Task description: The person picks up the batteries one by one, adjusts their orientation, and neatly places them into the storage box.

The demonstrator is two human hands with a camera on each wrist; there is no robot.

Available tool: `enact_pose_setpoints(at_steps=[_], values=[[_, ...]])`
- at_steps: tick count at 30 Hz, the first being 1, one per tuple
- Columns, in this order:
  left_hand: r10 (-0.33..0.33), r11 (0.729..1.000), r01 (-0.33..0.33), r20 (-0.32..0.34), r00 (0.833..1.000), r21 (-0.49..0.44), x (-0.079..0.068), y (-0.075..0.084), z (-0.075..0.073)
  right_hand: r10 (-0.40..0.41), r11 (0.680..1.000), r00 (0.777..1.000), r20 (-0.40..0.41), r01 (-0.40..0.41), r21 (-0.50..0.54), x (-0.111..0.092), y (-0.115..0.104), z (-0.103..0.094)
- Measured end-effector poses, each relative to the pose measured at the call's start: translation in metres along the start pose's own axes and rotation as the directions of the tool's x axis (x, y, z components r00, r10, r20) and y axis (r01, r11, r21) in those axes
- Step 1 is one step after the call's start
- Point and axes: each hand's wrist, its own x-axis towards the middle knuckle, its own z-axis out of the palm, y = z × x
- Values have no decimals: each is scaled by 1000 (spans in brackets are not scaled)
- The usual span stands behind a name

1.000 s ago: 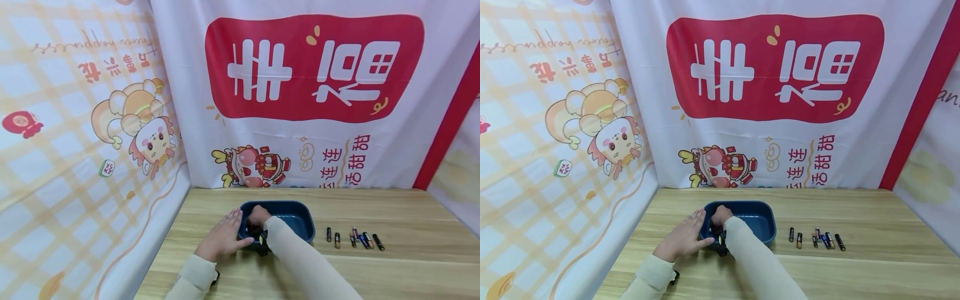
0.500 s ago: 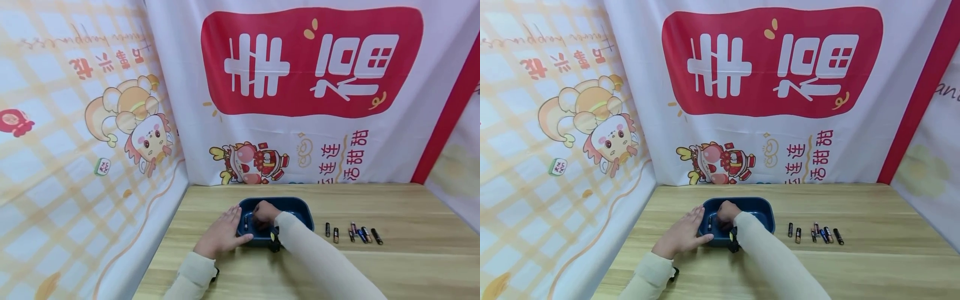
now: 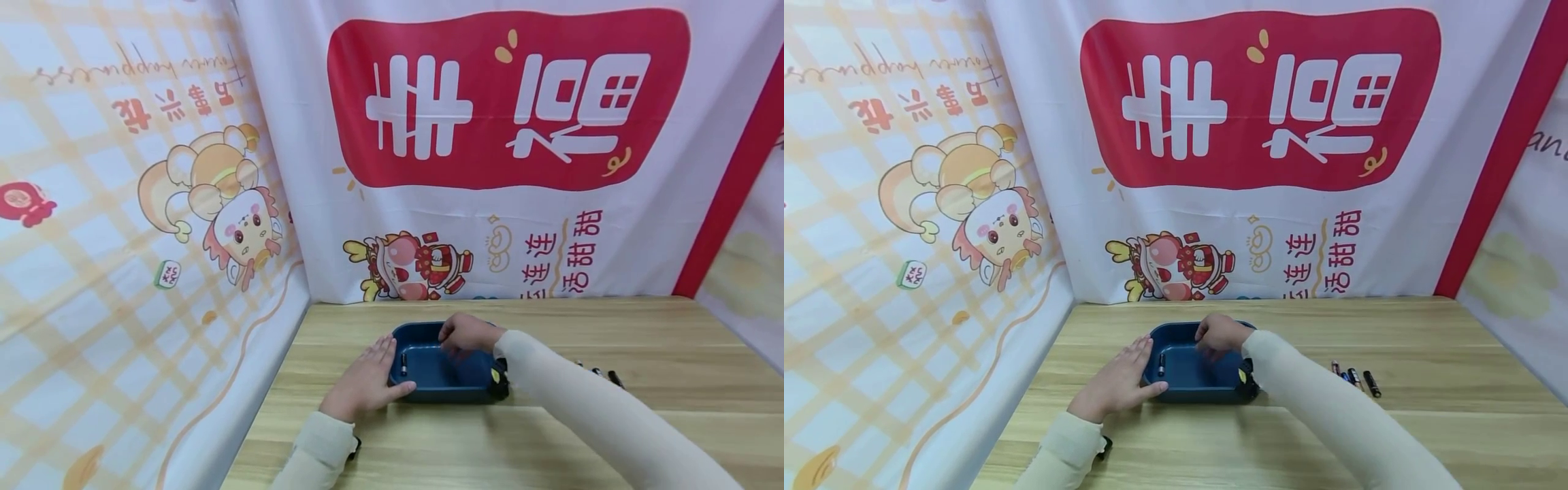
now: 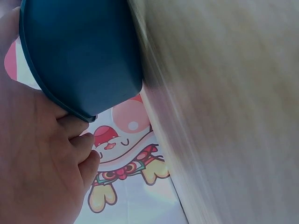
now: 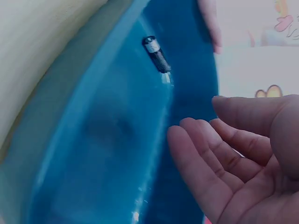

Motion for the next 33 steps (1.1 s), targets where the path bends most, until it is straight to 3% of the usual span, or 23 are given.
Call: enact_pose_setpoints(at_steps=[7,12,24,33], values=[[-4,1000,5,-3,1000,0,3,4,4,-30,999,999,26,30,10,-29,-1,-27],[6,1000,-6,-1,1000,-5,3,6,4,-6,1000,1000,14,6,-3,-46,2,-43],[-4,1000,4,-1,1000,-17,3,4,4,27,998,998,-53,-24,54,-74,42,-70],[9,1000,-9,-3,1000,-25,-3,2,-2,34,994,997,-68,-27,102,-94,56,-89]])
